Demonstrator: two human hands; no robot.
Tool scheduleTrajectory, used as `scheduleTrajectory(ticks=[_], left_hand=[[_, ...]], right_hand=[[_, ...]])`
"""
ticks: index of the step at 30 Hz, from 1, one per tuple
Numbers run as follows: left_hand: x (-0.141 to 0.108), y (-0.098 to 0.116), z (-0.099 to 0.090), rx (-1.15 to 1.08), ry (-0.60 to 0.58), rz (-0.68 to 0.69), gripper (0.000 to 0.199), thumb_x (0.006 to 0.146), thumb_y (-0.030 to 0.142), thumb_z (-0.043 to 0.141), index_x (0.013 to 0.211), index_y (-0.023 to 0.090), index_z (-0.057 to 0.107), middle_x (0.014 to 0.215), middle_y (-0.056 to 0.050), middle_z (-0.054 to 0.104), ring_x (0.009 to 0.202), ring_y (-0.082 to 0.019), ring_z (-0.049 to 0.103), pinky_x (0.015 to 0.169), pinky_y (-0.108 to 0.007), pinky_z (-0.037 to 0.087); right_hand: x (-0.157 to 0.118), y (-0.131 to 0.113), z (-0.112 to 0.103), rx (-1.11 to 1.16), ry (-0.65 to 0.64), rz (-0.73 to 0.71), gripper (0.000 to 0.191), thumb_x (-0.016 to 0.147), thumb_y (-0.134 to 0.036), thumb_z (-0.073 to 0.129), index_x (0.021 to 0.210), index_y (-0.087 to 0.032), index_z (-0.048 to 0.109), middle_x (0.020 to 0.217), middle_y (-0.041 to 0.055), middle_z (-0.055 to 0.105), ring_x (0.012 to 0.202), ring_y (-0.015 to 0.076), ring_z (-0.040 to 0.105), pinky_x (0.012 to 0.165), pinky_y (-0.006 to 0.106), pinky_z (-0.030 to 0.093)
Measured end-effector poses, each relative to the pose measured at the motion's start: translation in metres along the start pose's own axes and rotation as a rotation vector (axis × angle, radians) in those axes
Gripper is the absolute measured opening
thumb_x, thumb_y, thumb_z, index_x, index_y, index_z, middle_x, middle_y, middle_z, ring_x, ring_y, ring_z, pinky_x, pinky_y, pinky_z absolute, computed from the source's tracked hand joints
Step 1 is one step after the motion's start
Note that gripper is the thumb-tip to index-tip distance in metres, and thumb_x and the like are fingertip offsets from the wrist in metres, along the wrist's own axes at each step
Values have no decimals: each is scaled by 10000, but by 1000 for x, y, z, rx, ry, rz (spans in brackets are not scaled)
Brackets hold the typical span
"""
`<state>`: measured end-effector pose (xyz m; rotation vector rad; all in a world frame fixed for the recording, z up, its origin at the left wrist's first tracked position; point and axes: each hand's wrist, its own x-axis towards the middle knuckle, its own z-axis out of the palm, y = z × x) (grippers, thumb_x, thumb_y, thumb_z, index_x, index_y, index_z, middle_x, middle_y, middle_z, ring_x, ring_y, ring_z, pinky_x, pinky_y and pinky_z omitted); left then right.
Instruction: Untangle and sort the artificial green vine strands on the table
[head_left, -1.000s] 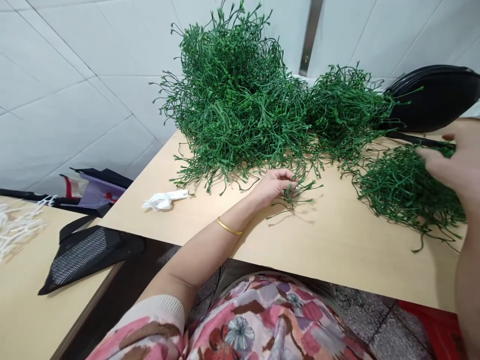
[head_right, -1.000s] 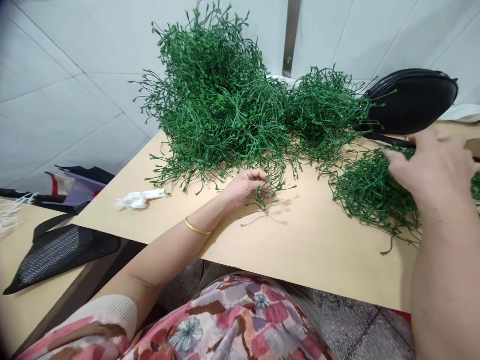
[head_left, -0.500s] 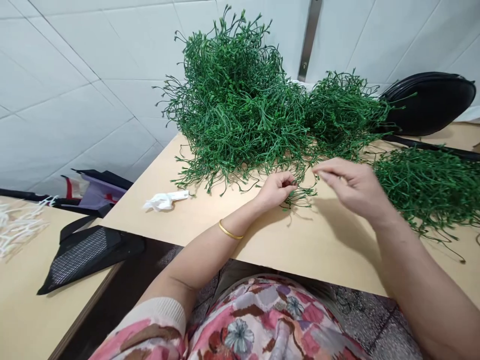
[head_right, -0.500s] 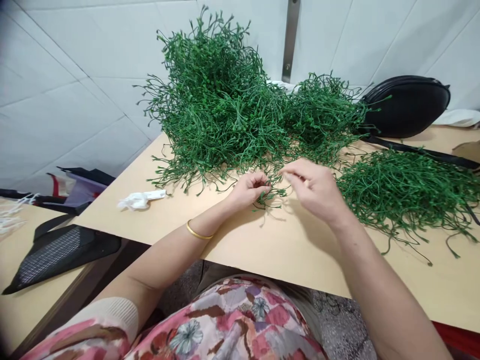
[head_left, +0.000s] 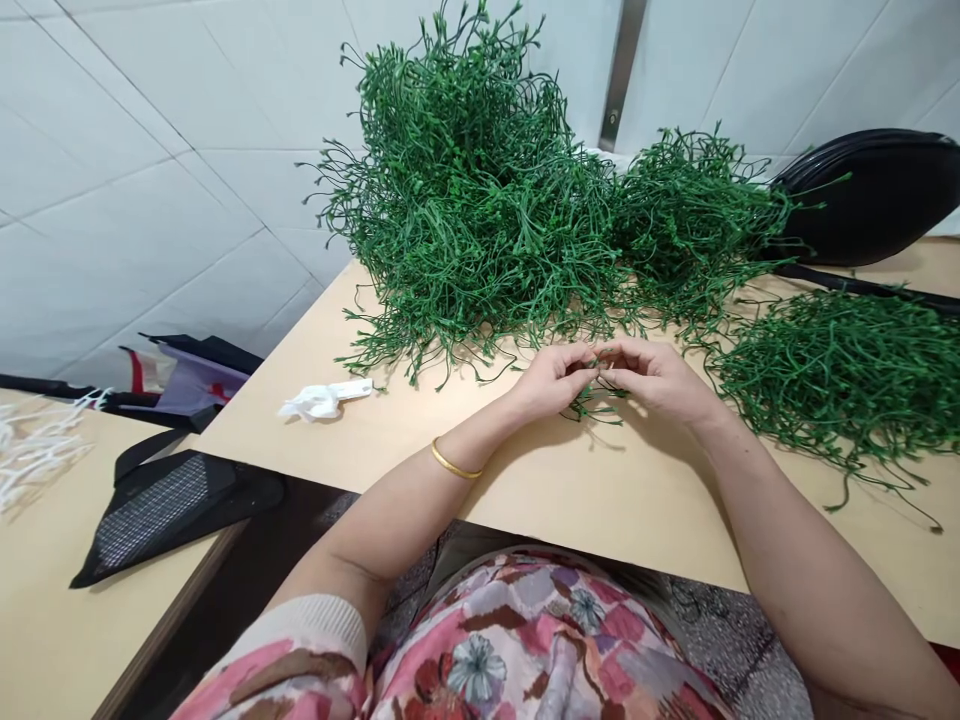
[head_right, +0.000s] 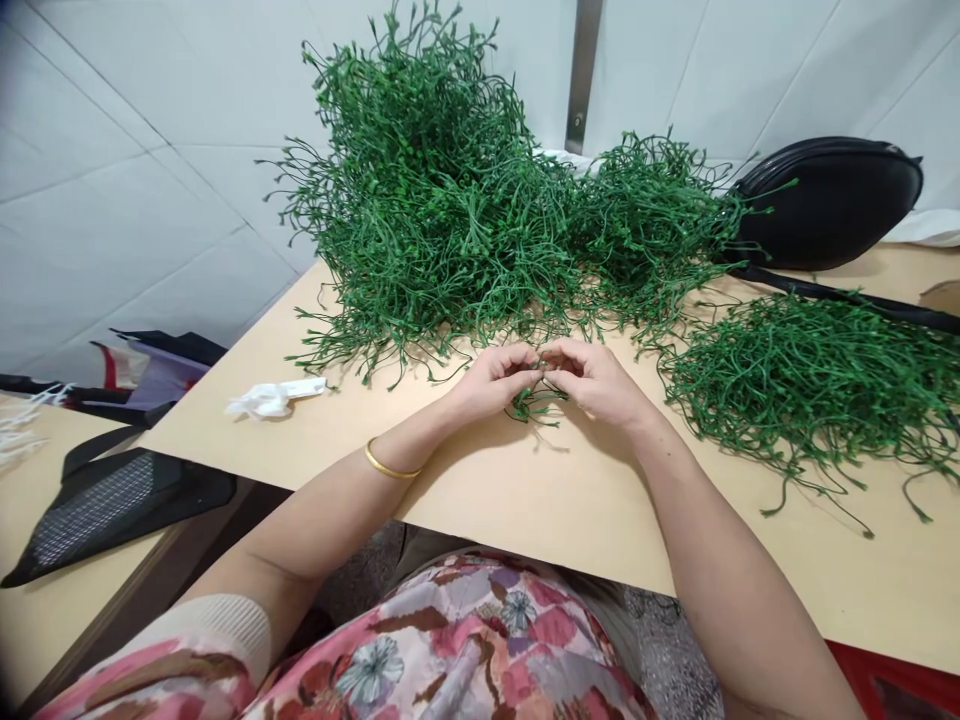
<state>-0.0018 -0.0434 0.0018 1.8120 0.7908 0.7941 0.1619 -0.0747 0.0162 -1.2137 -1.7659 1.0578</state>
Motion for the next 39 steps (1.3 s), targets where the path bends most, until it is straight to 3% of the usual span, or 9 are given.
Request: scheduleTrajectory(ticks=[6,11,15,21,32,39], left_hand=[[-1,3,3,5,82,12,104,740,191,505,651,140,486,593,40,429,582,-69,370,559,-217,301],[0,2,5,17,112,-22,165,671,165,557,576,150,423,545,54,364,537,-58,319,509,-210,249],[-1,1,4,49,65,-27,88,679,151,499,594,143,479,547,46,394,540,-64,330,522,-216,253],[-2,0,4,358,111,-67,118,663,161,462,551,162,425,515,39,373,535,-87,336,529,-242,230],[-4,-1,5,521,120,-18,117,656,157,460,555,181,406,520,16,392,537,-109,332,542,-260,207],[-2,2,4,509,90,-57,137,676,182,484,549,179,433,501,25,369,523,-107,318,535,-259,215]], right_hand=[[-1,5,3,-187,134,-47,130,760,-241,529,790,-159,626,715,23,587,663,134,501,616,278,386],[1,5,11,14,197,-10,111,746,-238,537,827,-167,567,724,11,562,669,126,509,620,274,404],[0,6,16,68,155,-4,133,736,-230,542,857,-178,529,726,0,542,666,122,502,611,266,409],[-1,6,20,-194,164,4,142,739,-178,493,871,-180,546,743,20,590,679,141,525,629,275,409],[-2,11,13,-95,-60,29,95,698,-203,537,783,-189,498,746,4,581,680,135,513,604,258,397],[-3,4,21,-253,75,50,125,703,-130,442,786,-182,521,693,1,548,649,133,469,584,259,351]])
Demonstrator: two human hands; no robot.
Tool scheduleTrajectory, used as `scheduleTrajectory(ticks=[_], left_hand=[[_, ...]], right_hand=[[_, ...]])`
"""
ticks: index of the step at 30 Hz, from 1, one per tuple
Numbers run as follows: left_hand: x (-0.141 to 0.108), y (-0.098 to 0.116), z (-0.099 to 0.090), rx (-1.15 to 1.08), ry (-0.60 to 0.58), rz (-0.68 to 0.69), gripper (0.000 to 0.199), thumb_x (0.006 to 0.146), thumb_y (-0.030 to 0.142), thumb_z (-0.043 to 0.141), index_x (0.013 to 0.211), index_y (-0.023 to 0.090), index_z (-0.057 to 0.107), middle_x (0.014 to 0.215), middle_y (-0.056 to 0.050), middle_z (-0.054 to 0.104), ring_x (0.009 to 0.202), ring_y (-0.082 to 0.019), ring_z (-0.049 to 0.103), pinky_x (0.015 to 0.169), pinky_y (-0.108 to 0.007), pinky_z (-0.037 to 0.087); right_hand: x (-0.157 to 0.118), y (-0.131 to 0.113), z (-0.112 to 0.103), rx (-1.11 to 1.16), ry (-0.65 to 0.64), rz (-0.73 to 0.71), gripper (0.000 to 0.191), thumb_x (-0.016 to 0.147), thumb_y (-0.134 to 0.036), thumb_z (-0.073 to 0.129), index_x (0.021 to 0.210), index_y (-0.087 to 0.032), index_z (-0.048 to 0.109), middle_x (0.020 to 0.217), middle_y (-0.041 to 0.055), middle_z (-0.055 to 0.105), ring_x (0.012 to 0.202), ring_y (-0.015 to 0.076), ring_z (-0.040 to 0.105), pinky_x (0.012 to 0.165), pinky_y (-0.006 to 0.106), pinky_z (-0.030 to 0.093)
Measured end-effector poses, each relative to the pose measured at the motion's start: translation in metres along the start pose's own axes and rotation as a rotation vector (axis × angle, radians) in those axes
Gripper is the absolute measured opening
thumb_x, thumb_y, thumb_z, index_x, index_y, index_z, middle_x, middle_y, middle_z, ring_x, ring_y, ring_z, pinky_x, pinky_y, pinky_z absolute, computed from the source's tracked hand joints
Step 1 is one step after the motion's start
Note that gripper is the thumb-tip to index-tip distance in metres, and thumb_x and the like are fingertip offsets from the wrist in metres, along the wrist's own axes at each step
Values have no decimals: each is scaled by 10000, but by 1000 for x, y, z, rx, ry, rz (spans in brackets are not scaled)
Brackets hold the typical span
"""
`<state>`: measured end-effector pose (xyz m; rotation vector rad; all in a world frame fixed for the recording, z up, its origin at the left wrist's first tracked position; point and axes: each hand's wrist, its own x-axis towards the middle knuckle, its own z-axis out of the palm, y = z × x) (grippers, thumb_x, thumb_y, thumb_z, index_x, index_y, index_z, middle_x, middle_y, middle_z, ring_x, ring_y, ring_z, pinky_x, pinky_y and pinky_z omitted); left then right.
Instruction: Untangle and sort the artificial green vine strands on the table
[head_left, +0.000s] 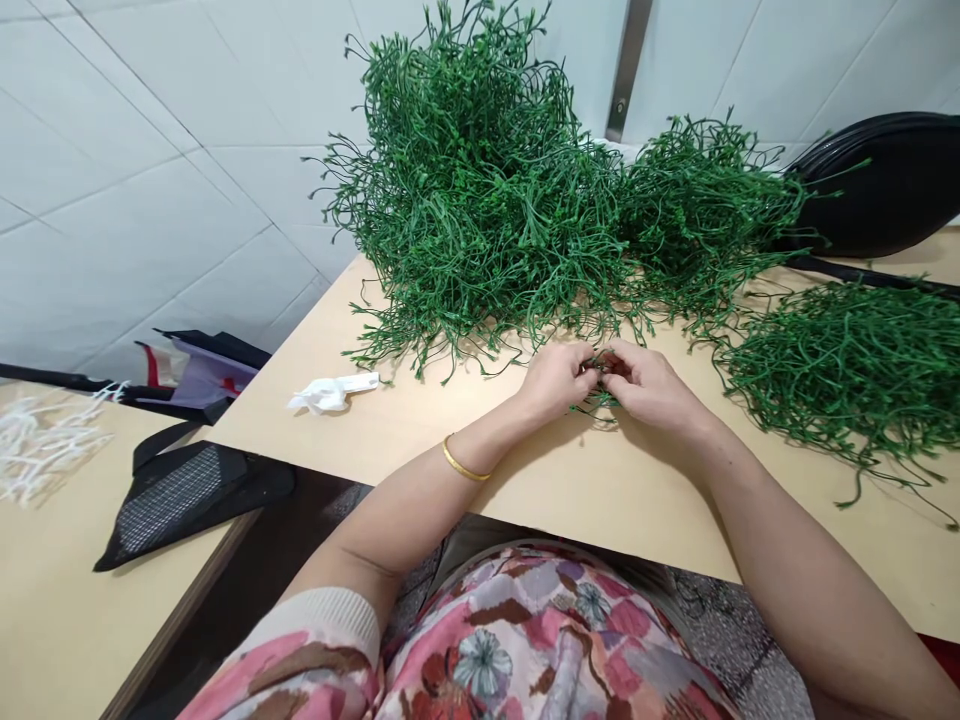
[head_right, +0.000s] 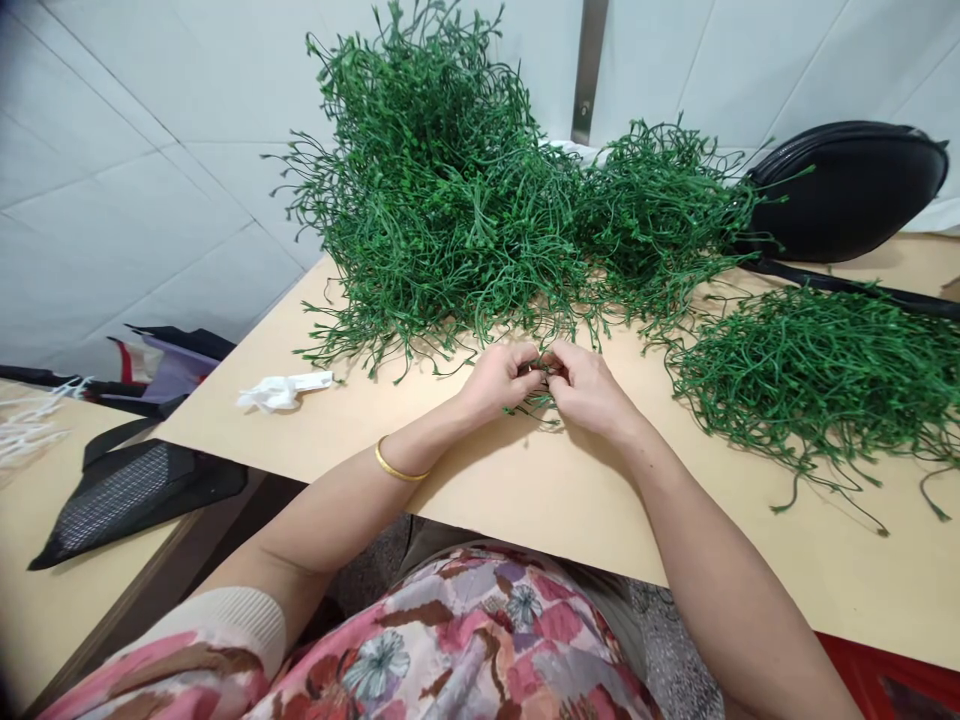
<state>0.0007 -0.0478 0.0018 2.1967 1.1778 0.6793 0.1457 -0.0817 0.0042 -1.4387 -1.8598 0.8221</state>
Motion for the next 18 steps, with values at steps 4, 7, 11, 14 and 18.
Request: scheduleTrajectory(ticks=[4,7,11,14,18], left_hand=[[-1,1,-1,9,4,1,141,672,188,479,549,179,410,493,31,347,509,-99,294,527,-261,195],[0,0,0,-6,21,9,139,650,170,485,543,176,396,489,35,348,506,-92,287,519,-261,185],[3,-5,-3,-225,-34,-15,185,636,191,529,524,169,384,495,44,353,505,-74,294,497,-241,203],[4,-7,-6,-496,-161,-63,175,639,198,549,545,161,406,504,51,349,488,-54,293,483,-224,223],[4,-7,-7,-691,-198,-115,293,733,368,542,566,162,418,487,54,299,460,-49,262,455,-225,202]], right_hand=[[-1,-3,0,-14,21,3,79,705,-136,445,738,-179,504,636,-14,494,600,117,422,551,250,320],[-1,-2,-2,36,-23,-5,41,732,-179,470,744,-177,509,633,-16,493,585,112,417,535,244,314],[-1,-2,-6,1,-33,-38,95,787,-218,466,770,-176,549,675,2,538,628,126,457,575,253,331],[-1,-4,-6,-119,54,-104,174,829,-227,425,704,-183,537,647,8,508,627,131,440,589,264,317],[-2,-6,-5,-153,108,-188,183,836,-208,402,691,-188,513,661,17,505,635,138,440,601,270,320]])
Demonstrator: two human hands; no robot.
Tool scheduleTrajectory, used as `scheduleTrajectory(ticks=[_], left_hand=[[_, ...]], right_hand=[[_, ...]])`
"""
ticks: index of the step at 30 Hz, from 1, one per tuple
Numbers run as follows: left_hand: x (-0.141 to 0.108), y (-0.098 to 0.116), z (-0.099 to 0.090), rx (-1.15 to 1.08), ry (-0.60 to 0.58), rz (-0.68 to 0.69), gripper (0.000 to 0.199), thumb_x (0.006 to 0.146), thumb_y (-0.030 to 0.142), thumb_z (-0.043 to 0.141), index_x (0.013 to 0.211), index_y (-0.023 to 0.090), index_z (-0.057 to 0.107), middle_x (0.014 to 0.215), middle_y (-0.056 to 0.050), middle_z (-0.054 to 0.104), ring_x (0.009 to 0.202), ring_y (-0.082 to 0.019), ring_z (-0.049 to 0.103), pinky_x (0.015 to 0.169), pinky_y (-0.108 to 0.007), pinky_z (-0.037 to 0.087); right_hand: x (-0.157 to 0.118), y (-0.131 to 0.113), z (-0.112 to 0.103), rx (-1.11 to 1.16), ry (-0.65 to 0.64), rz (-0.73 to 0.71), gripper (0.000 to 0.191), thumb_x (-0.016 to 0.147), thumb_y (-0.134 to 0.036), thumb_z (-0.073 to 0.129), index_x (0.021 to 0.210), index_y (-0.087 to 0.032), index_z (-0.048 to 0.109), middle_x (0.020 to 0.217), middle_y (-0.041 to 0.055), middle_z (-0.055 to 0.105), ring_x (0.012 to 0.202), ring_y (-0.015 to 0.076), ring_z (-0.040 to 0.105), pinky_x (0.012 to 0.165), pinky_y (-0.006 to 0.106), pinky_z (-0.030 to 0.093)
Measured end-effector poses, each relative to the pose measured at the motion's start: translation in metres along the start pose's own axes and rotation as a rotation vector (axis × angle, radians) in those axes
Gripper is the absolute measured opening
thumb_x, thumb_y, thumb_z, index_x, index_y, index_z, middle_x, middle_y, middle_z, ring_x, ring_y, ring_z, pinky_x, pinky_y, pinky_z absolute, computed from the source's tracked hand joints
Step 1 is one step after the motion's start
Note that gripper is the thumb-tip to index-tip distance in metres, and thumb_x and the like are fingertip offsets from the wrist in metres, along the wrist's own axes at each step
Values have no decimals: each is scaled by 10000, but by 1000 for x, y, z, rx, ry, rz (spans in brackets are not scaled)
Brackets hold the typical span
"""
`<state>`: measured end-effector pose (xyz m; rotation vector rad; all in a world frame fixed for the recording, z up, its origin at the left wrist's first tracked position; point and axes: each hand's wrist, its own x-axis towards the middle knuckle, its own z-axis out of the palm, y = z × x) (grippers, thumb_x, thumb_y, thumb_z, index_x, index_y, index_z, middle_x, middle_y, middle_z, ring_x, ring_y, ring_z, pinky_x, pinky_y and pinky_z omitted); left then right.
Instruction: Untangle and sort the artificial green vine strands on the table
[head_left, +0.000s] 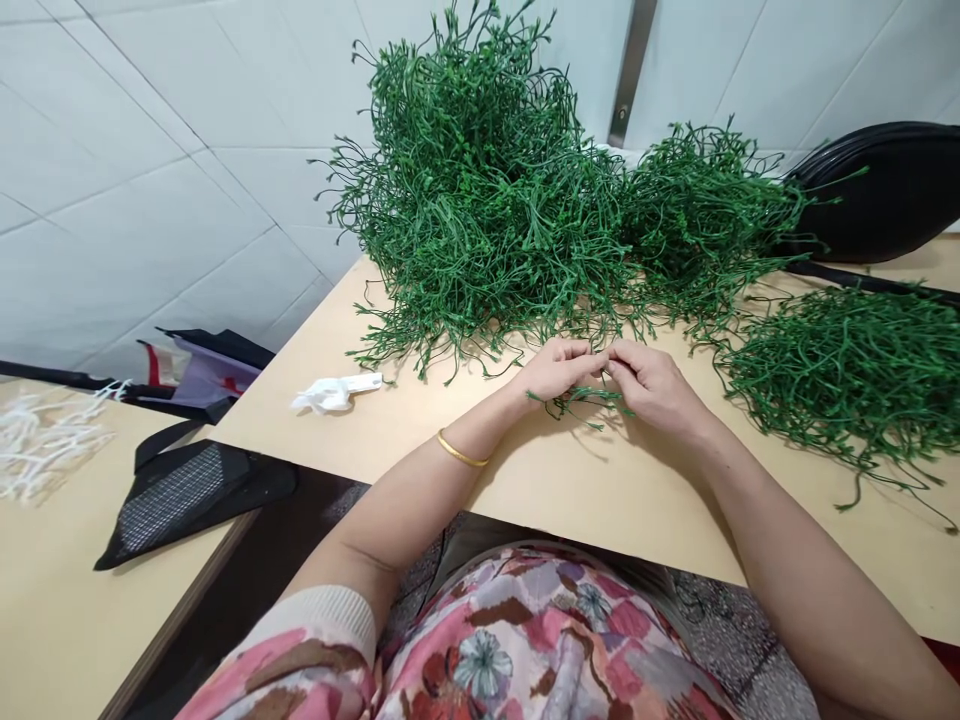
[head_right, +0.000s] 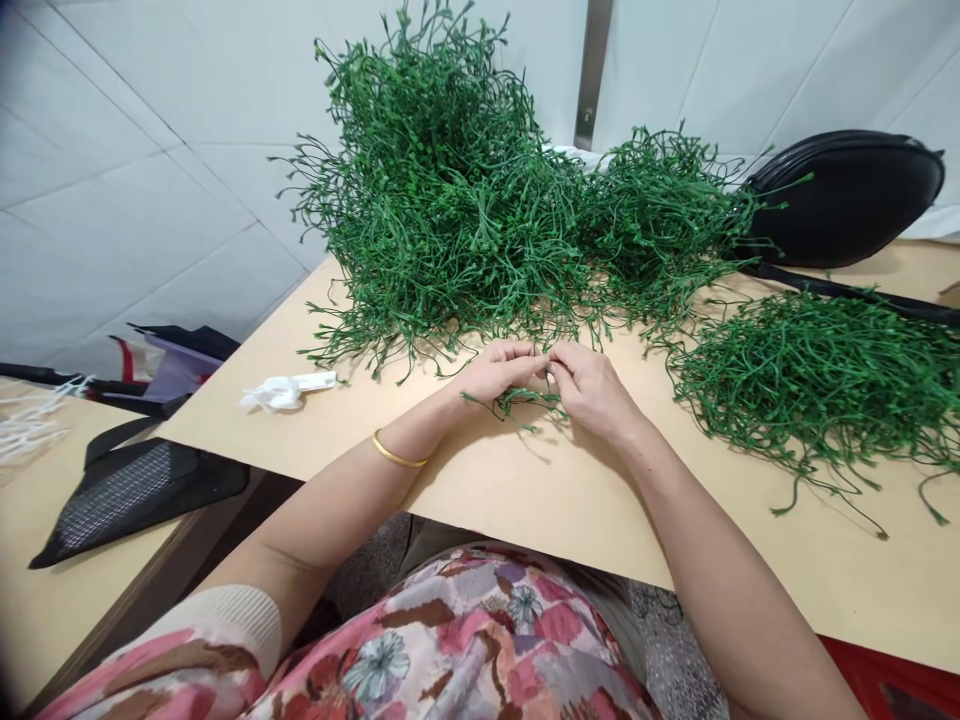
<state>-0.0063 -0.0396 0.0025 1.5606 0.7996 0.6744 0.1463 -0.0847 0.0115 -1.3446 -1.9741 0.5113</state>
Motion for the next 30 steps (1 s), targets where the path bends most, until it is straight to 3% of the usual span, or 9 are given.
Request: scheduleTrajectory(ticks=[3,6,10,12,14,20,26,30], left_hand=[[0,0,4,40,70,103,376,755,430,535,532,161,395,489,51,267,489,-56,243,467,-232,200],[-3,5,7,126,132,228,413,774,398,524,504,168,313,502,47,259,514,-61,257,495,-238,221],[-8,12,8,144,122,293,357,815,390,476,552,167,381,522,40,333,522,-69,312,517,-240,257],[-7,10,7,133,119,267,335,826,392,457,582,167,412,526,39,351,528,-73,323,523,-238,266],[-4,5,6,143,124,233,339,828,387,453,575,169,392,512,45,327,521,-72,302,517,-236,255],[1,-2,9,191,93,196,361,820,381,479,553,163,371,499,48,320,508,-64,284,506,-232,230],[0,2,7,46,150,133,401,801,409,505,516,162,372,475,45,345,475,-59,295,482,-232,234],[0,1,8,130,157,128,411,809,403,493,512,168,332,486,46,311,487,-63,281,489,-237,225]], right_hand=[[0,-2,3,66,-2,23,165,827,-218,412,709,-190,523,667,14,509,636,135,439,604,271,330],[4,2,4,293,38,179,158,812,-280,442,700,-194,513,603,-5,448,576,122,401,554,266,318],[12,19,-11,655,311,381,215,771,-394,498,671,-226,409,558,-40,304,479,101,286,470,254,267],[13,24,-21,677,419,367,277,756,-455,527,670,-232,387,578,-38,301,483,101,287,471,257,281],[11,22,-26,604,439,313,305,756,-498,542,684,-230,415,600,-26,347,511,107,327,493,264,303],[4,-1,-9,324,194,151,196,792,-388,551,812,-193,564,714,14,531,645,133,458,591,274,365],[3,10,1,430,-64,193,214,788,-330,554,920,-173,617,854,45,643,754,158,558,696,299,434],[1,7,1,269,-58,147,153,784,-244,533,863,-179,646,835,42,645,773,167,560,716,303,418]])
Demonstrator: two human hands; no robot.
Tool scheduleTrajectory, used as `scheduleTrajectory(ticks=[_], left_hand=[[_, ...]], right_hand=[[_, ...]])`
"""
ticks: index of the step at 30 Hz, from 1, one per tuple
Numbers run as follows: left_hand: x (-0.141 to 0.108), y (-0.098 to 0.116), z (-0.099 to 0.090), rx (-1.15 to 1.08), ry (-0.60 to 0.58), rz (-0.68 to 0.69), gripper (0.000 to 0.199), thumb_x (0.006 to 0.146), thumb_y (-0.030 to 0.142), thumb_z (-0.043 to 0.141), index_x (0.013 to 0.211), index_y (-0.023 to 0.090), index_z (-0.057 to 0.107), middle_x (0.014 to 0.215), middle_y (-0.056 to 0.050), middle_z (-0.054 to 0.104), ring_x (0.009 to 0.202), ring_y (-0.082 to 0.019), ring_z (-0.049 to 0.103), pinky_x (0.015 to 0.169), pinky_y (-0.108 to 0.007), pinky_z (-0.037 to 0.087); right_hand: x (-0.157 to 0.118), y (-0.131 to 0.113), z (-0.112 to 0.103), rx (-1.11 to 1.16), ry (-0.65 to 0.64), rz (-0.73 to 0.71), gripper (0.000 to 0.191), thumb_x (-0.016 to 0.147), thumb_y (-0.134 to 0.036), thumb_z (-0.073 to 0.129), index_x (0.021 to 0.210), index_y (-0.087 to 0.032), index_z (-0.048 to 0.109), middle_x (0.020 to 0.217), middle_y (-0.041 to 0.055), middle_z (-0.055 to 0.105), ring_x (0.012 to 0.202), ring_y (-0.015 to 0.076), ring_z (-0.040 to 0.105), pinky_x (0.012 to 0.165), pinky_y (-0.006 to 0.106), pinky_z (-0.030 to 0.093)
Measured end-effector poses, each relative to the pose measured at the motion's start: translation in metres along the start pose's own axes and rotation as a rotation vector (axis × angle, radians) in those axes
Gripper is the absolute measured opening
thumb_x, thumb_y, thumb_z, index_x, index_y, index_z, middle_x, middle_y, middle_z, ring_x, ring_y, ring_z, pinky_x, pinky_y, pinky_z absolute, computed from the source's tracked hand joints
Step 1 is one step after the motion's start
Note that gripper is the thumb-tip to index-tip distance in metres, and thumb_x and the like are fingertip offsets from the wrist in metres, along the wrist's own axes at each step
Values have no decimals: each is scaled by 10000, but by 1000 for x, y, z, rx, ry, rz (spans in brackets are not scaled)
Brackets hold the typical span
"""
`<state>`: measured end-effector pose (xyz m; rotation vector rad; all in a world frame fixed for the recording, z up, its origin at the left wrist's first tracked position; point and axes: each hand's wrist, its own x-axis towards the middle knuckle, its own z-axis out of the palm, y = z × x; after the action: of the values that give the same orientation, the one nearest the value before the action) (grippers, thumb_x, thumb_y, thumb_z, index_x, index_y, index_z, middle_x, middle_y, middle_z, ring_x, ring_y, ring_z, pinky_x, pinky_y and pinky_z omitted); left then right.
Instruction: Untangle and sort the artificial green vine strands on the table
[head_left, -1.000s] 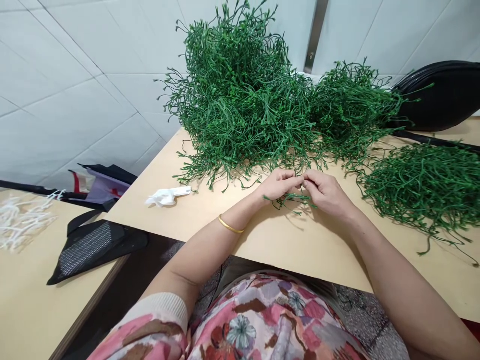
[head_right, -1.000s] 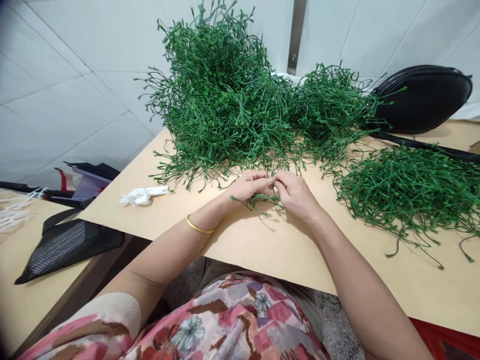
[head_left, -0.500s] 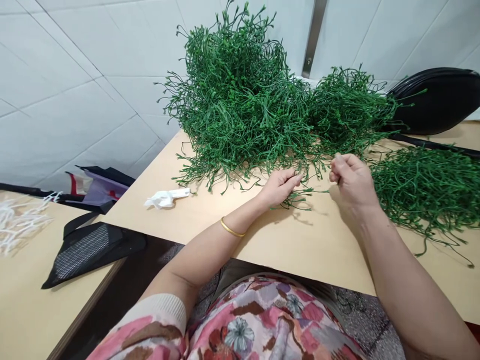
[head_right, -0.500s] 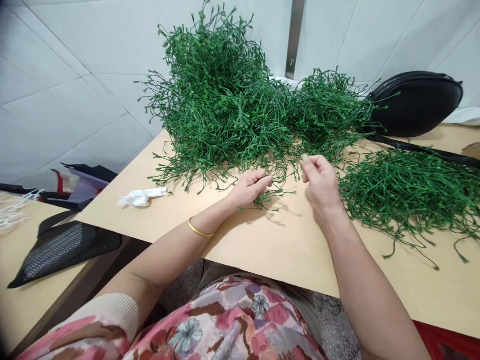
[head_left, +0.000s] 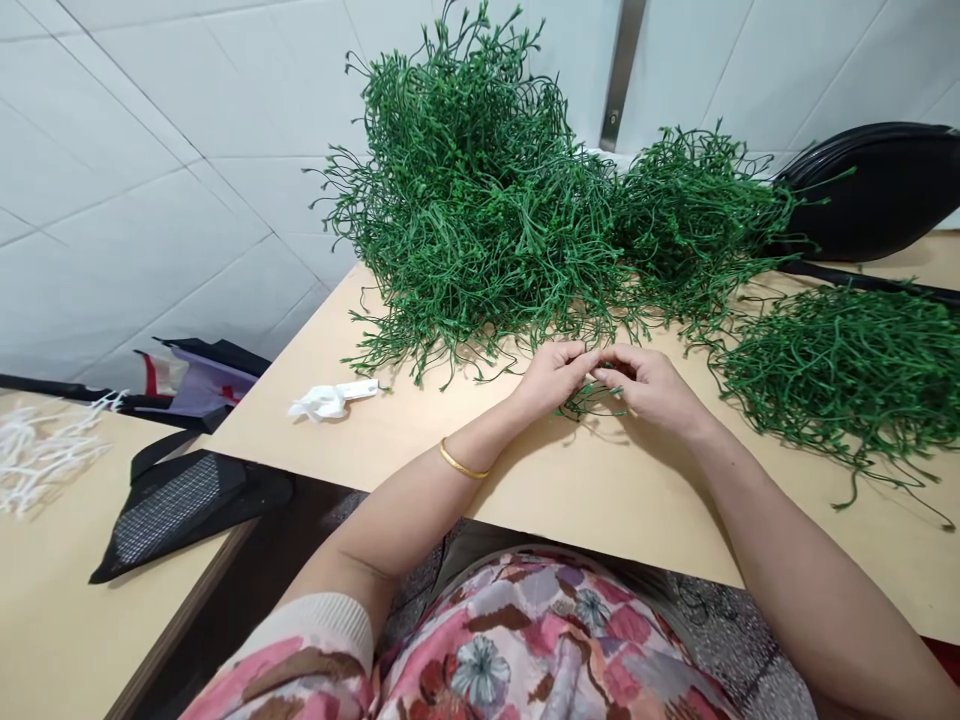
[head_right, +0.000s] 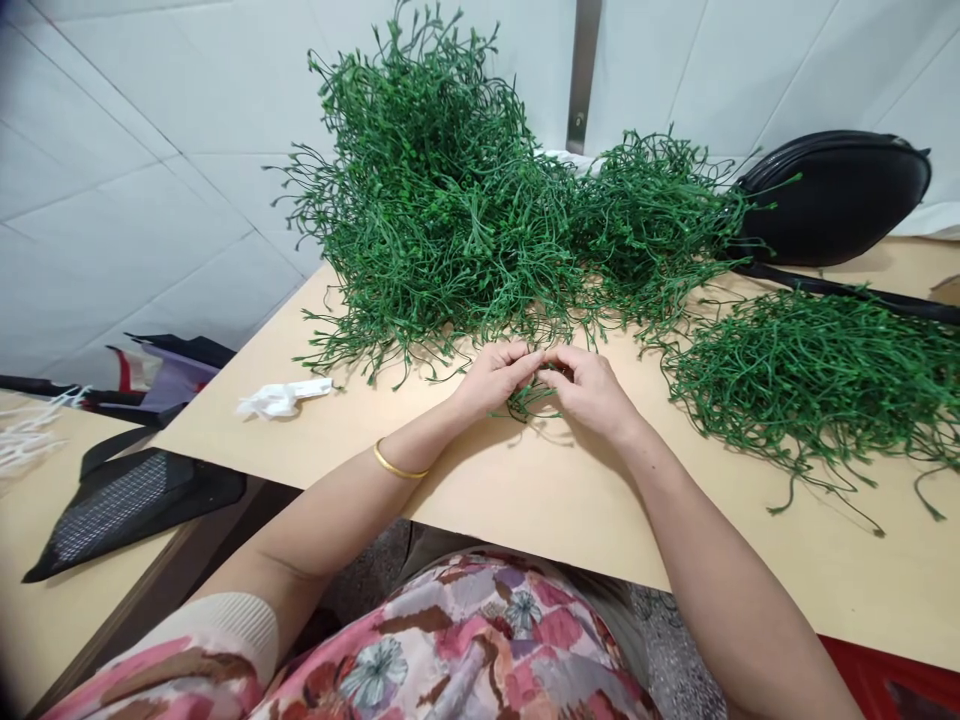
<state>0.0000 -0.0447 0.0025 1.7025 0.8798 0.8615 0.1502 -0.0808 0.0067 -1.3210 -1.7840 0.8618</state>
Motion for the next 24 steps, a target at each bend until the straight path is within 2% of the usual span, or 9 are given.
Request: scheduleTrajectory(ticks=[4,7,9,12,15,17,20,22,24], left_hand=[[-1,-1,1,271,11,85,394,830,382,452,524,167,330,512,39,315,523,-76,286,527,-249,218],[-2,-3,1,326,13,102,382,825,392,455,533,164,363,515,37,331,524,-77,290,527,-252,201],[-3,-2,1,179,-25,82,400,813,425,471,530,160,371,510,41,321,511,-69,283,511,-244,194],[-7,5,1,-222,-166,-28,425,778,487,522,543,151,408,493,55,300,468,-48,256,473,-227,184],[-12,14,-3,-525,-308,-138,405,735,480,598,568,139,458,459,69,286,421,-33,240,439,-213,182],[-13,17,-7,-661,-356,-169,399,732,457,615,555,144,443,438,82,239,394,-28,230,421,-202,191],[-7,12,-11,-770,-279,-185,403,729,429,633,542,153,407,422,92,209,369,-24,226,398,-186,200],[-1,6,-11,-738,-152,-207,390,719,422,646,554,149,421,422,81,282,372,-24,260,390,-179,214],[3,0,-9,-657,-53,-238,381,721,447,637,579,143,456,451,61,367,391,-29,309,396,-178,249]], right_hand=[[-2,-4,-1,-244,30,-108,168,800,-184,485,715,-176,630,706,31,575,704,152,505,665,283,370],[-2,-3,-4,-255,-16,-163,195,811,-188,482,665,-171,610,671,26,542,684,146,484,652,276,361],[-2,-3,-8,-159,-97,-155,197,821,-211,486,679,-172,618,700,27,566,701,147,496,666,278,371],[-5,-5,-14,129,-227,-101,169,814,-268,529,728,-176,642,754,25,607,735,149,525,690,282,393],[-9,-11,-19,451,-283,-88,201,774,-329,594,648,-173,615,666,20,579,674,145,516,648,287,397],[-12,-16,-21,639,-283,-162,270,760,-369,599,569,-180,567,580,11,518,604,141,481,596,292,387],[-14,-25,-26,689,-145,-245,280,757,-397,594,571,-192,553,564,11,491,587,145,471,574,297,388],[-15,-31,-31,514,86,-201,236,770,-387,589,636,-193,577,615,15,523,598,136,477,565,281,380],[-18,-35,-40,198,384,-143,208,787,-370,577,685,-189,590,639,12,537,581,121,459,541,262,350]])
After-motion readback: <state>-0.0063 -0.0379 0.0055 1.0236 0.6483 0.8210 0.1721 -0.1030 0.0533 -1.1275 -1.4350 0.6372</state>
